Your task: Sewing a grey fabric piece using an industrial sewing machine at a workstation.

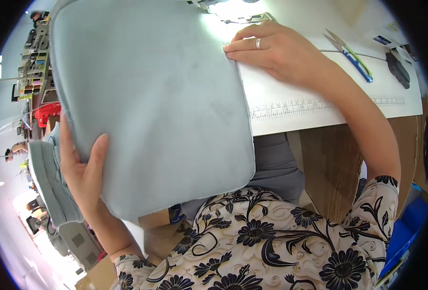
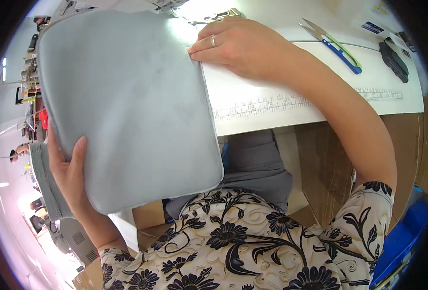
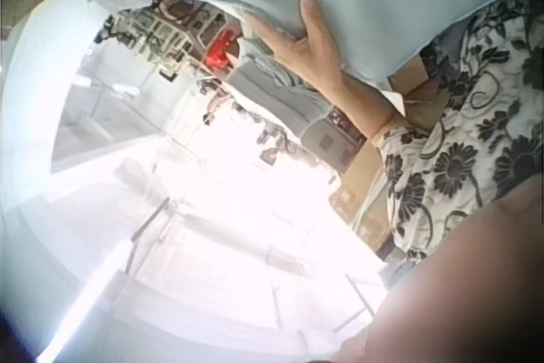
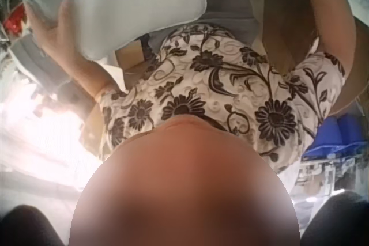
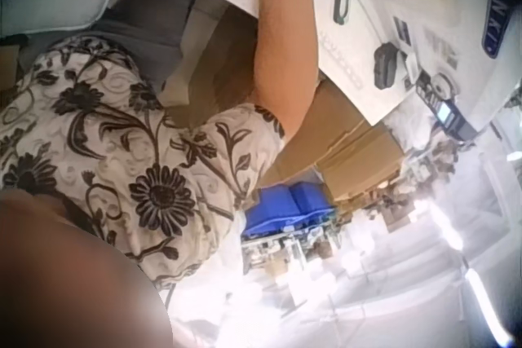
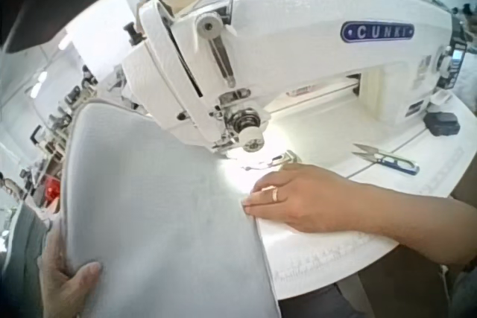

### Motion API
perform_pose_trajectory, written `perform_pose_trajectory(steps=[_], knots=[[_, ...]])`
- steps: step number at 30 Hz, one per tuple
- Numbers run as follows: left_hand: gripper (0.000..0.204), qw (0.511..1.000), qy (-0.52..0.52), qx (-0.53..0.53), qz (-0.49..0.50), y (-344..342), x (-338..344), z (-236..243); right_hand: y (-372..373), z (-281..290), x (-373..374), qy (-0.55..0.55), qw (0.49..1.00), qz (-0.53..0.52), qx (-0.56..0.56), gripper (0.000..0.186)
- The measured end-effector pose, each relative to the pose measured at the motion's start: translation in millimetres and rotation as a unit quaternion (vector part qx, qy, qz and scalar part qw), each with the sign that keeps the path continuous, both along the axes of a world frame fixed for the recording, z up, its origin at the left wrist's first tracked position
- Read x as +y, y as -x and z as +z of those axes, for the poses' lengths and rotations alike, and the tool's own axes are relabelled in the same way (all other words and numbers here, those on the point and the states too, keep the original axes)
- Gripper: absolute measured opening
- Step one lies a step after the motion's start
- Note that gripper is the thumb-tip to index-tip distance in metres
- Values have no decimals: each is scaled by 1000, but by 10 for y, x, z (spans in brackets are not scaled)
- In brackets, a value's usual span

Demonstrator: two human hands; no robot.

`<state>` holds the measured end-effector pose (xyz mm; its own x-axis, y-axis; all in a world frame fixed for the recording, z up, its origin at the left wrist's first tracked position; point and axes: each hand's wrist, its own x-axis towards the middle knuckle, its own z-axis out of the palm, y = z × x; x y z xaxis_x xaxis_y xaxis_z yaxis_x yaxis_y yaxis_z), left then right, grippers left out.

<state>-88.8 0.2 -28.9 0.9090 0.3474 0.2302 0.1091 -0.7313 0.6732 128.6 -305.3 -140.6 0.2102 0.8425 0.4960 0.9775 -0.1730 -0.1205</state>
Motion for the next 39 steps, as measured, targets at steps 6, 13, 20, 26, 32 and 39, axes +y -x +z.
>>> perform_pose_trajectory(steps=[6, 13, 20, 26, 32, 39], knots=[[72, 995, -98, 16, 27, 109, -49, 66, 44, 38, -35, -15, 1000, -8, -18, 24], [72, 995, -98, 5, 8, 65, -60, 79, 51, 64, -71, -17, 1000, -15, -19, 20], [68, 997, -71, -12, 4, -43, -98, 95, 34, 70, -49, -20, 998, -26, -47, 19], [66, 1000, -27, -3, -1, -329, -74, 119, -17, 68, -22, -3, 995, -81, -53, 21], [68, 998, -43, -15, -45, -311, 81, 18, 47, 18, -15, -5, 994, -78, -74, 23], [70, 995, 98, 11, -9, -379, 254, -361, 30, -131, -17, -1, 996, -80, -40, 25]])
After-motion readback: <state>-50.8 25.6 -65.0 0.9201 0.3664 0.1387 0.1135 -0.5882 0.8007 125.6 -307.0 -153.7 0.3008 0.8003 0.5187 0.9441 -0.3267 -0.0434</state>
